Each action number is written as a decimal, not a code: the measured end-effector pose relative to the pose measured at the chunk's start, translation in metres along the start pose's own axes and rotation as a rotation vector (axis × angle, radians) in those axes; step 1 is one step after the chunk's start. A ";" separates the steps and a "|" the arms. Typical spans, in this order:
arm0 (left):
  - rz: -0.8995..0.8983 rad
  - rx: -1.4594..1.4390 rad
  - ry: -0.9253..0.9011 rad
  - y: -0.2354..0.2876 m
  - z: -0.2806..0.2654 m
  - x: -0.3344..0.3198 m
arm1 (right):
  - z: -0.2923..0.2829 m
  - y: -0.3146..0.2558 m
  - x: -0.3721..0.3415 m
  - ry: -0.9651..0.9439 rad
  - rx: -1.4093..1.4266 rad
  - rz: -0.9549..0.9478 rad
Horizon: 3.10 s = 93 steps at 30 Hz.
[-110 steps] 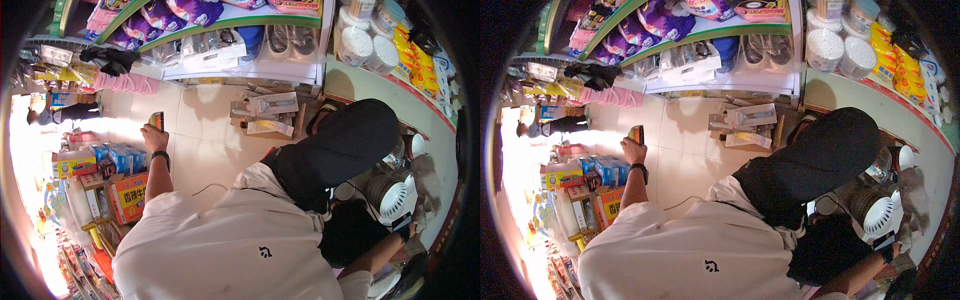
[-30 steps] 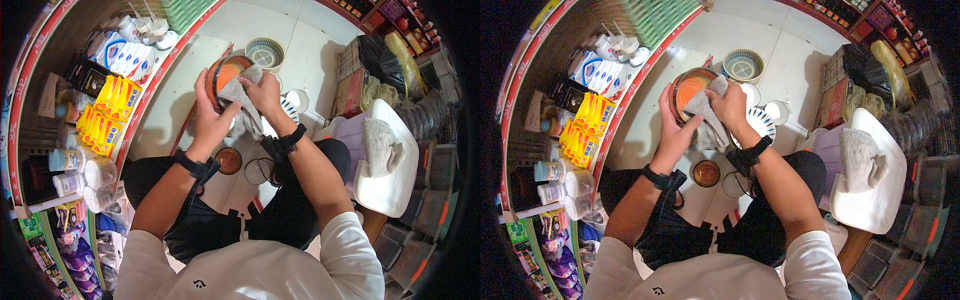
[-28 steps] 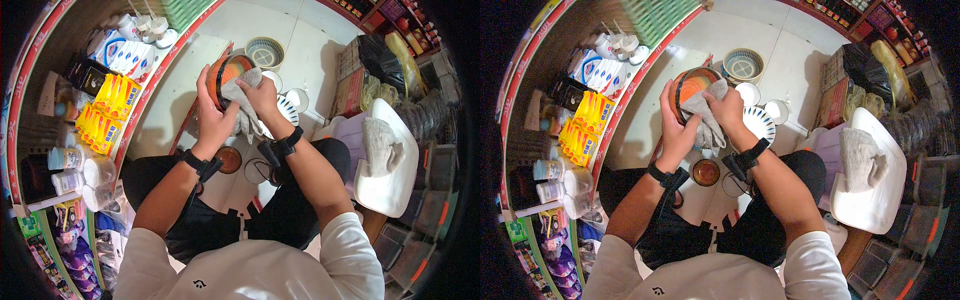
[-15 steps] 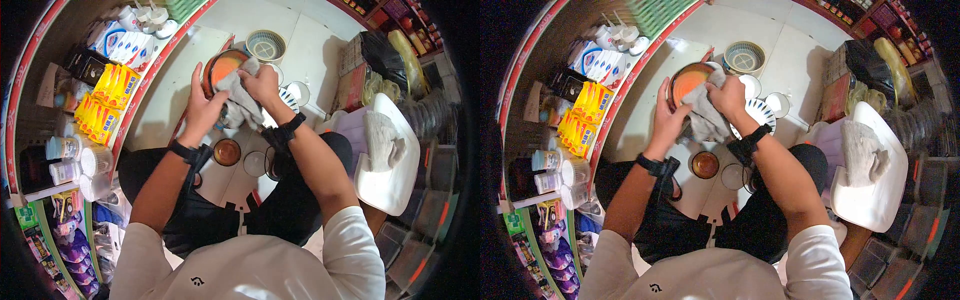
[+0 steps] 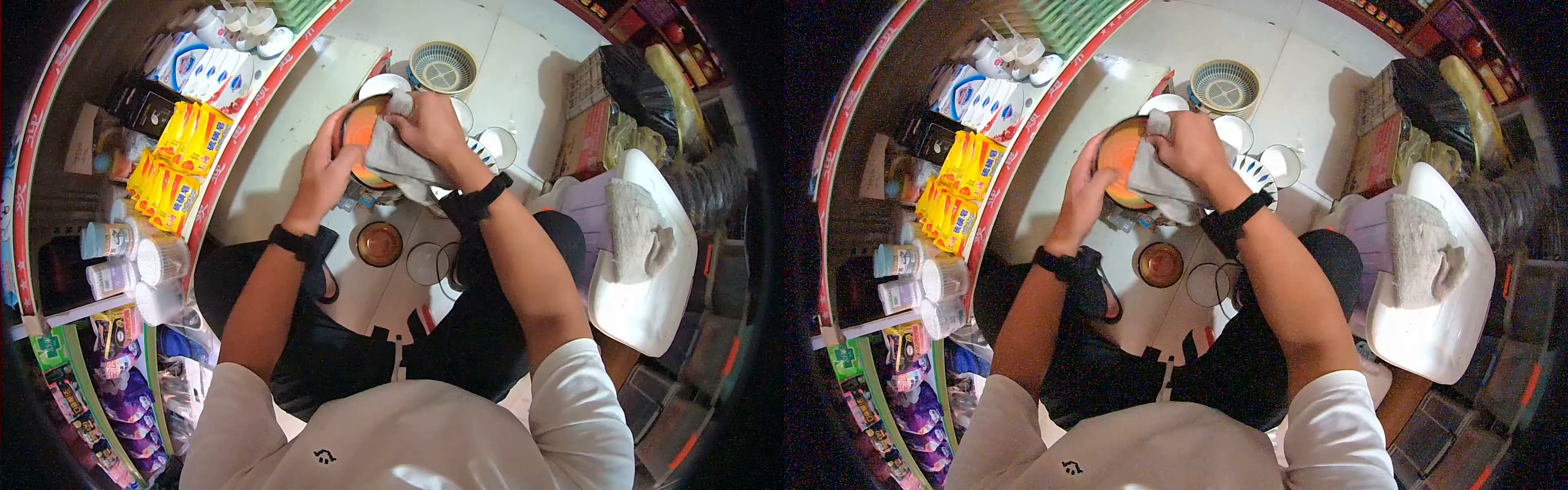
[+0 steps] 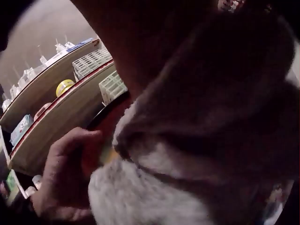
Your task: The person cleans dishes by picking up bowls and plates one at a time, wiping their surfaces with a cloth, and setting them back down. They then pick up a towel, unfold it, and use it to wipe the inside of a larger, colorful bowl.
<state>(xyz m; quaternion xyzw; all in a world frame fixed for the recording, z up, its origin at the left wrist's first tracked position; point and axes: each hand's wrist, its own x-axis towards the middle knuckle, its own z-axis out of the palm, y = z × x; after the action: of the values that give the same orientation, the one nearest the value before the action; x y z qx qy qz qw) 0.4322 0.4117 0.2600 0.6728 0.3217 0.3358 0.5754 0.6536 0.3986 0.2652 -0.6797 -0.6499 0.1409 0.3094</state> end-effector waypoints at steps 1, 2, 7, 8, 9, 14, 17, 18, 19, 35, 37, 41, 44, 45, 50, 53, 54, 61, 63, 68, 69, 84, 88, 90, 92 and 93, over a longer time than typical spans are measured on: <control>0.043 -0.040 0.190 -0.001 0.010 0.001 | 0.003 -0.004 -0.002 0.001 -0.001 -0.002; 0.083 -0.081 0.379 -0.003 0.019 0.002 | 0.008 -0.010 -0.003 0.048 0.113 0.236; 0.285 0.196 0.514 0.005 0.031 0.007 | 0.051 -0.017 -0.015 0.197 0.349 0.544; 0.267 0.185 0.461 0.005 0.024 0.006 | 0.046 -0.022 -0.018 0.155 0.347 0.552; 0.253 0.175 0.410 0.009 0.020 0.006 | 0.047 -0.020 -0.017 0.153 0.351 0.553; -0.133 0.005 -0.150 -0.001 -0.017 0.008 | 0.017 0.007 0.009 -0.028 0.040 -0.117; -0.069 -0.022 0.039 -0.024 -0.003 0.001 | 0.016 0.006 0.007 -0.158 -0.078 -0.106; -0.120 -0.047 0.172 -0.013 0.008 -0.003 | 0.014 0.003 0.005 -0.139 -0.105 0.020; -0.119 -0.049 0.171 -0.012 0.013 -0.001 | 0.015 0.001 0.003 -0.138 -0.108 0.021; -0.148 -0.116 -0.074 -0.002 0.000 -0.001 | 0.008 0.000 0.004 -0.148 -0.089 -0.183; -0.129 0.143 0.318 0.021 0.018 -0.008 | 0.007 -0.008 -0.001 -0.084 -0.089 -0.091; 0.175 0.043 0.400 0.006 0.042 -0.002 | 0.029 -0.014 -0.008 0.177 0.286 0.425; 0.236 0.155 0.410 0.023 0.040 -0.006 | 0.048 -0.012 -0.013 0.285 0.632 0.440; 0.194 0.187 0.358 0.031 0.035 -0.006 | 0.039 -0.016 -0.009 0.285 0.632 0.432; -0.083 0.209 -0.170 0.030 -0.023 0.002 | -0.006 -0.011 0.011 0.047 0.146 -0.141; -0.162 0.088 -0.010 0.017 -0.012 -0.003 | 0.007 -0.006 0.006 -0.016 0.054 -0.207; -0.124 0.071 0.177 0.016 -0.001 -0.006 | 0.012 -0.007 0.003 0.053 0.070 -0.172; 0.252 0.285 0.446 0.026 0.026 -0.003 | 0.050 -0.022 -0.014 0.170 0.672 0.548; 0.273 0.363 0.417 0.033 0.013 -0.003 | 0.053 -0.020 -0.016 0.152 0.668 0.581; -0.069 0.303 0.003 0.023 -0.030 0.008 | 0.018 -0.020 -0.002 0.012 0.145 -0.056; -0.177 0.211 -0.115 0.012 -0.033 0.007 | 0.016 -0.019 -0.003 0.009 0.146 -0.059; 0.177 0.409 0.404 0.036 0.025 -0.008 | 0.046 -0.016 -0.008 0.359 0.773 0.413; 0.006 0.529 0.265 0.064 0.005 -0.005 | 0.004 -0.020 0.001 0.372 0.341 0.054; -0.053 0.615 0.212 0.065 0.002 -0.011 | 0.000 -0.018 0.003 0.393 0.287 -0.088; 0.061 0.630 0.291 0.058 0.009 -0.017 | 0.002 -0.020 0.003 0.470 0.211 -0.234; 0.179 0.647 0.362 0.053 0.012 -0.017 | 0.004 -0.023 0.003 0.465 0.214 -0.240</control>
<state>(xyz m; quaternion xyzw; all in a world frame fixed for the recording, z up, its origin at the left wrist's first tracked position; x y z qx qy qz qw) 0.4349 0.3840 0.3099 0.7748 0.4476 0.3793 0.2355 0.6330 0.4013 0.2768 -0.5756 -0.6186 0.0112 0.5347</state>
